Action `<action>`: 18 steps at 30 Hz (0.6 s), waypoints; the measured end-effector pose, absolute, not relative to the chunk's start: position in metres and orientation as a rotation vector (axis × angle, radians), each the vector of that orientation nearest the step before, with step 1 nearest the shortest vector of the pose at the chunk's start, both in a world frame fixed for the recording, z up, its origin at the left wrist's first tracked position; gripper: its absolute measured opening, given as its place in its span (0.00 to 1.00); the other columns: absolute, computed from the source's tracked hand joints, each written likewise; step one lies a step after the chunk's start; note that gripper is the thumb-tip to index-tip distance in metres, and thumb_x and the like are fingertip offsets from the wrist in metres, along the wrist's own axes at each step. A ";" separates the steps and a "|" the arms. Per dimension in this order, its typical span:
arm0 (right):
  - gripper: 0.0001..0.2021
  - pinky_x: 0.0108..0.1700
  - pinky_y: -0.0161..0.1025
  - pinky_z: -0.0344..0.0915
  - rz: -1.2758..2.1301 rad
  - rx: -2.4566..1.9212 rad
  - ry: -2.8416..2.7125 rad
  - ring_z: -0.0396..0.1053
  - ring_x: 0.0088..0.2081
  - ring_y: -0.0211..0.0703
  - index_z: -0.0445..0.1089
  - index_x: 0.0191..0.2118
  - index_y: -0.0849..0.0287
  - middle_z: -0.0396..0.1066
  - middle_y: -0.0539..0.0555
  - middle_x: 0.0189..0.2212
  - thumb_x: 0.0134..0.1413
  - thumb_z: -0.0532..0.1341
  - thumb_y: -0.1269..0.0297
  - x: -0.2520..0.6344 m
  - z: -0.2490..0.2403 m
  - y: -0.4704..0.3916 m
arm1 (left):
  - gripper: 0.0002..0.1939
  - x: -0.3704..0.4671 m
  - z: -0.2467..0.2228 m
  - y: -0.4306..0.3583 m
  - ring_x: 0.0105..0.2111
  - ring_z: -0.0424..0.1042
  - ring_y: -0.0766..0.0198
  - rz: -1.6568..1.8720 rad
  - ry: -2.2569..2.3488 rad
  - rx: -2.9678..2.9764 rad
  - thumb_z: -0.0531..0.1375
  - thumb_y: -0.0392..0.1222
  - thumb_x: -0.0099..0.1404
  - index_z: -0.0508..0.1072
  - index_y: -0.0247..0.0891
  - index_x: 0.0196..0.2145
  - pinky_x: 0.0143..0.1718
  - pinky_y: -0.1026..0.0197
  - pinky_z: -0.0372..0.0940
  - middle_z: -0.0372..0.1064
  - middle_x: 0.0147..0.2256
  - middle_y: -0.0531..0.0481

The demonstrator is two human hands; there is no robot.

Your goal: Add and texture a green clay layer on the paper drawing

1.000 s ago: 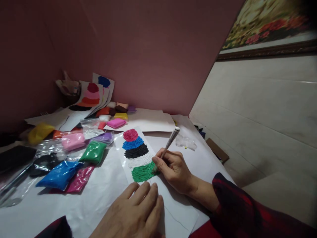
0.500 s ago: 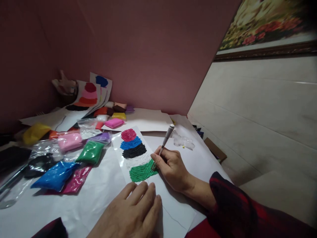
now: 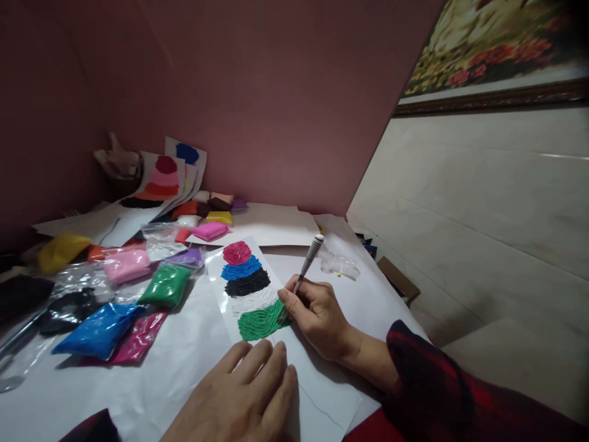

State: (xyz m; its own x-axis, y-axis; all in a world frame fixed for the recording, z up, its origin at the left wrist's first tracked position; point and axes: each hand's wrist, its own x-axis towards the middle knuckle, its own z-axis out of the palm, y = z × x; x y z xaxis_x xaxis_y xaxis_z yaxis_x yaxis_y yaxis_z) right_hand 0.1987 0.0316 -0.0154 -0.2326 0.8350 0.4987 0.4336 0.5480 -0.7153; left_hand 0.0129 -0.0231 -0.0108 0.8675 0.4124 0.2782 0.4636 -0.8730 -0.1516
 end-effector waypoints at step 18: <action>0.13 0.27 0.33 0.56 0.416 -1.160 -1.752 0.59 0.21 0.34 0.61 0.23 0.59 0.59 0.46 0.18 0.60 0.56 0.67 0.200 -0.014 0.034 | 0.16 0.015 -0.012 -0.026 0.48 0.71 0.53 -0.397 -0.743 -2.818 0.50 0.42 0.71 0.71 0.37 0.51 0.47 0.53 0.66 0.72 0.52 0.43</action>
